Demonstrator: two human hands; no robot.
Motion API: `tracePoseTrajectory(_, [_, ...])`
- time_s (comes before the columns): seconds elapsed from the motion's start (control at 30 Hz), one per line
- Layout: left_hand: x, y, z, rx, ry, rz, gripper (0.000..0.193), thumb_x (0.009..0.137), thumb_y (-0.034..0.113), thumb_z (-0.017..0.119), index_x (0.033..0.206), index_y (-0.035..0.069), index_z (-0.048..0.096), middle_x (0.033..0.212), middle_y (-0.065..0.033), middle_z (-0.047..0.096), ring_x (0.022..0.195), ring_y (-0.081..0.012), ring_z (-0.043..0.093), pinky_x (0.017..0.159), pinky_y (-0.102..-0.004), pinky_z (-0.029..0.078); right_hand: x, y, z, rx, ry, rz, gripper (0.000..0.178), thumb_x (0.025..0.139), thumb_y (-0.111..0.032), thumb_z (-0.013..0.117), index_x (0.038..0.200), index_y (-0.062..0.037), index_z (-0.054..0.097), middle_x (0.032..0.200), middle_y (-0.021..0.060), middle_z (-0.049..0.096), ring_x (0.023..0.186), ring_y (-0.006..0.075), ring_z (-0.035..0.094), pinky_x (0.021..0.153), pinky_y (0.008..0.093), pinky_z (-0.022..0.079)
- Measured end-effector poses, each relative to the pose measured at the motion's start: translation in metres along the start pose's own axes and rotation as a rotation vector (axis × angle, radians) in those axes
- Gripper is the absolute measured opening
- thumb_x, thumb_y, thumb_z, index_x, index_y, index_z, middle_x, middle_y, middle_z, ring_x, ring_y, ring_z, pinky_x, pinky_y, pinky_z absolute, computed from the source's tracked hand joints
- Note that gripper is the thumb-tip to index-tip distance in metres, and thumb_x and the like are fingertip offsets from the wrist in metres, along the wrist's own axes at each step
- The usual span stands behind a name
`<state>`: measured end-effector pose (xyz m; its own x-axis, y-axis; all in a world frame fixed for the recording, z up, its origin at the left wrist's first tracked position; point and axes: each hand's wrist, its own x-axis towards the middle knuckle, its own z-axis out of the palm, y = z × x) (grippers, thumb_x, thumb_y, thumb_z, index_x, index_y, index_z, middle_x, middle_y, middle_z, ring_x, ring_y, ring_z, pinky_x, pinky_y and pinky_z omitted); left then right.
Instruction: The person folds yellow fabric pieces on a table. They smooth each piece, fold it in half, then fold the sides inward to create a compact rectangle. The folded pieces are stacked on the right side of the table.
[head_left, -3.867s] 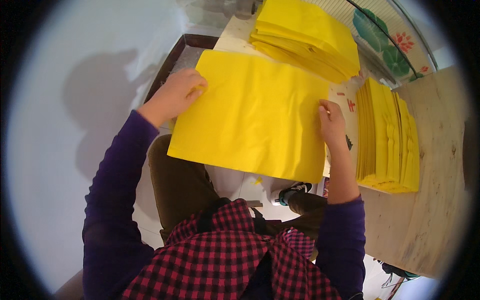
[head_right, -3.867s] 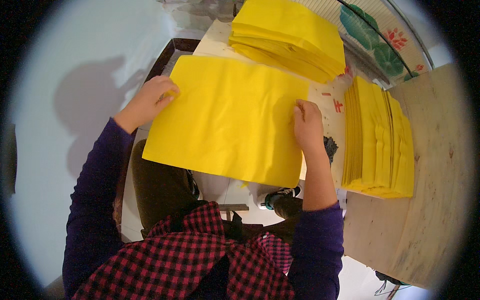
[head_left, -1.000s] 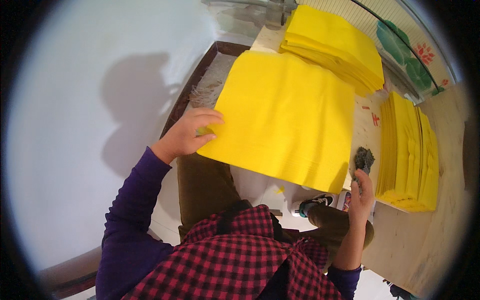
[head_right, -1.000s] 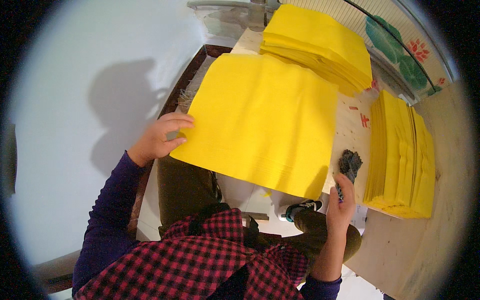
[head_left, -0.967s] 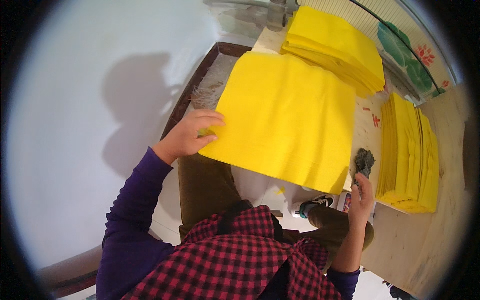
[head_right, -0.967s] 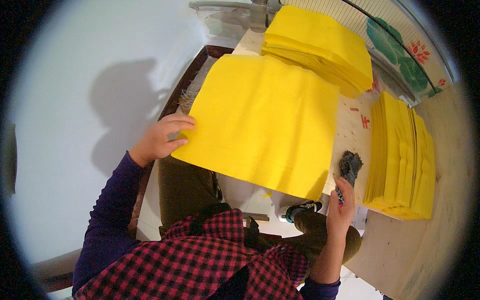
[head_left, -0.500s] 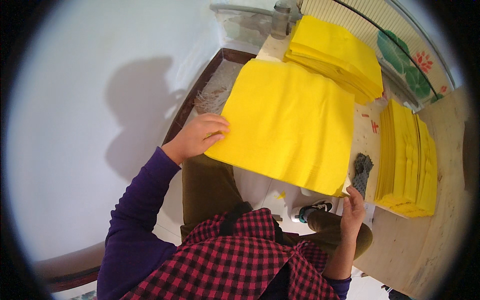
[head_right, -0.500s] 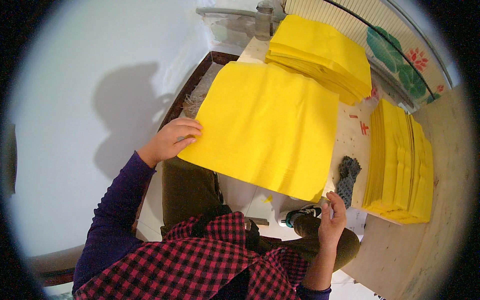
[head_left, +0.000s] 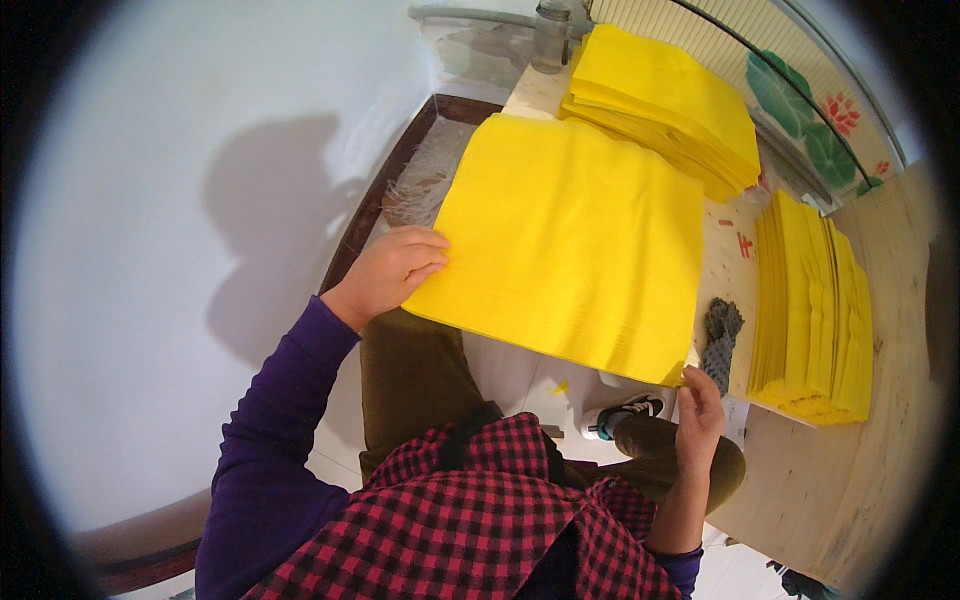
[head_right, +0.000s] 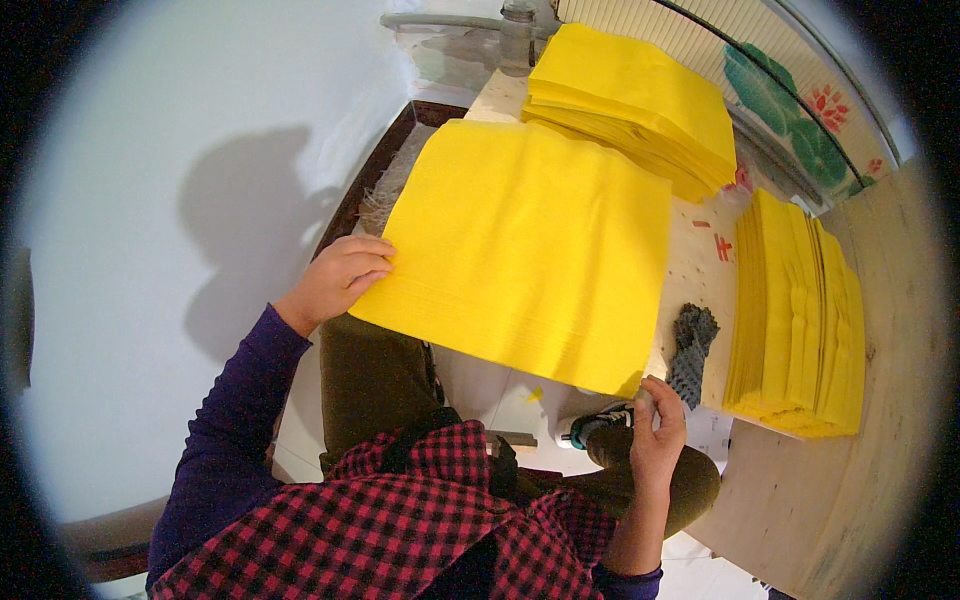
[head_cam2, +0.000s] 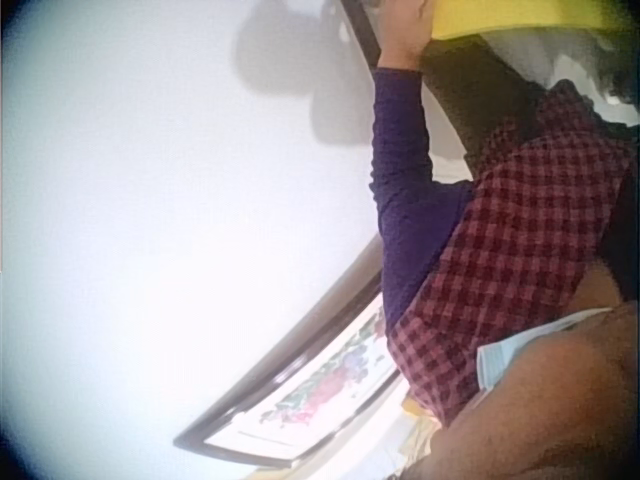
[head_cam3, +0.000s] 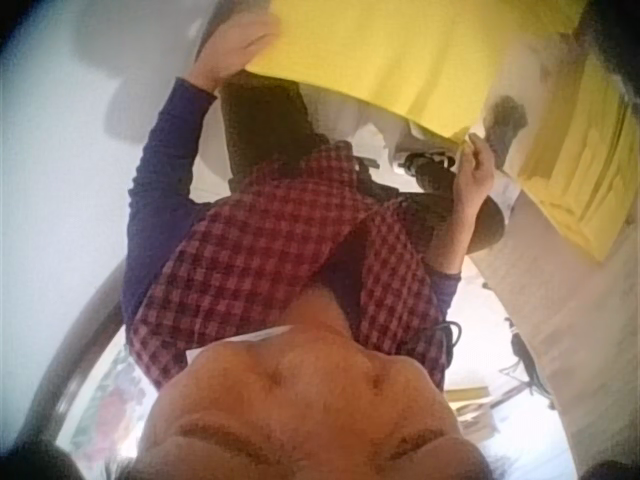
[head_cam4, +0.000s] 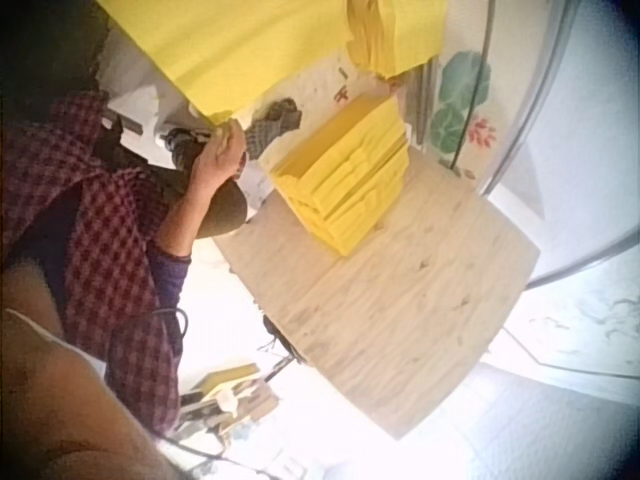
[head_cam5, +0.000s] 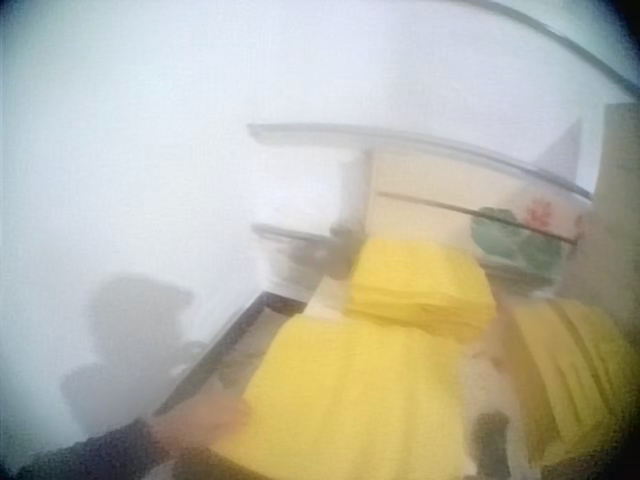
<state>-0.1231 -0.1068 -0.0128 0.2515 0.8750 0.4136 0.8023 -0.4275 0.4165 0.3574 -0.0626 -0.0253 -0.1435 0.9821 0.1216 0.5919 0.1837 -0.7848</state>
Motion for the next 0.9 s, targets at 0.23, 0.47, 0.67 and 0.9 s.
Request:
tracePoseTrajectory(0.23, [0.0011,0.0034,-0.0025,-0.006,-0.028,-0.019,0.013,0.085,0.003,0.064,0.098,0.000,0.066,0.111,-0.0121,0.065,0.110,-0.0298,0.060,0.095,-0.0388,0.046,0.0000,-0.0024,0.0008,0.001,-0.015,0.007,0.023,0.091,-0.005,0.059,0.113,-0.0003,0.063,0.116,0.0118,0.063,0.112,0.0243,0.058,0.100,0.0338,0.042])
tracePoseTrajectory(0.47, [0.0004,-0.0003,-0.0018,-0.045,-0.016,-0.005,0.012,0.085,0.001,0.063,0.096,-0.001,0.067,0.111,-0.0137,0.065,0.107,-0.0306,0.061,0.095,-0.0381,0.048,-0.0005,-0.0016,0.0020,0.029,-0.037,0.011,0.024,0.094,-0.006,0.057,0.115,0.0018,0.061,0.116,0.0093,0.062,0.111,0.0183,0.056,0.099,0.0294,0.041])
tracePoseTrajectory(0.67, [-0.0001,0.0011,-0.0012,-0.026,-0.021,-0.015,0.010,0.086,0.000,0.062,0.095,-0.002,0.066,0.111,-0.0139,0.065,0.106,-0.0302,0.062,0.094,-0.0373,0.049,-0.0009,-0.0042,0.0010,0.004,-0.041,0.011,0.024,0.094,-0.008,0.058,0.116,0.0014,0.062,0.114,0.0091,0.063,0.108,0.0182,0.057,0.097,0.0296,0.042])
tracePoseTrajectory(0.9, [0.0006,0.0043,0.0012,0.010,0.005,-0.031,0.008,0.086,0.000,0.062,0.093,-0.002,0.064,0.108,-0.0137,0.063,0.104,-0.0310,0.061,0.092,-0.0379,0.049,-0.0022,-0.0007,0.0022,0.039,-0.028,0.025,0.023,0.094,-0.009,0.059,0.115,-0.0003,0.062,0.113,0.0080,0.063,0.106,0.0176,0.057,0.095,0.0291,0.044])
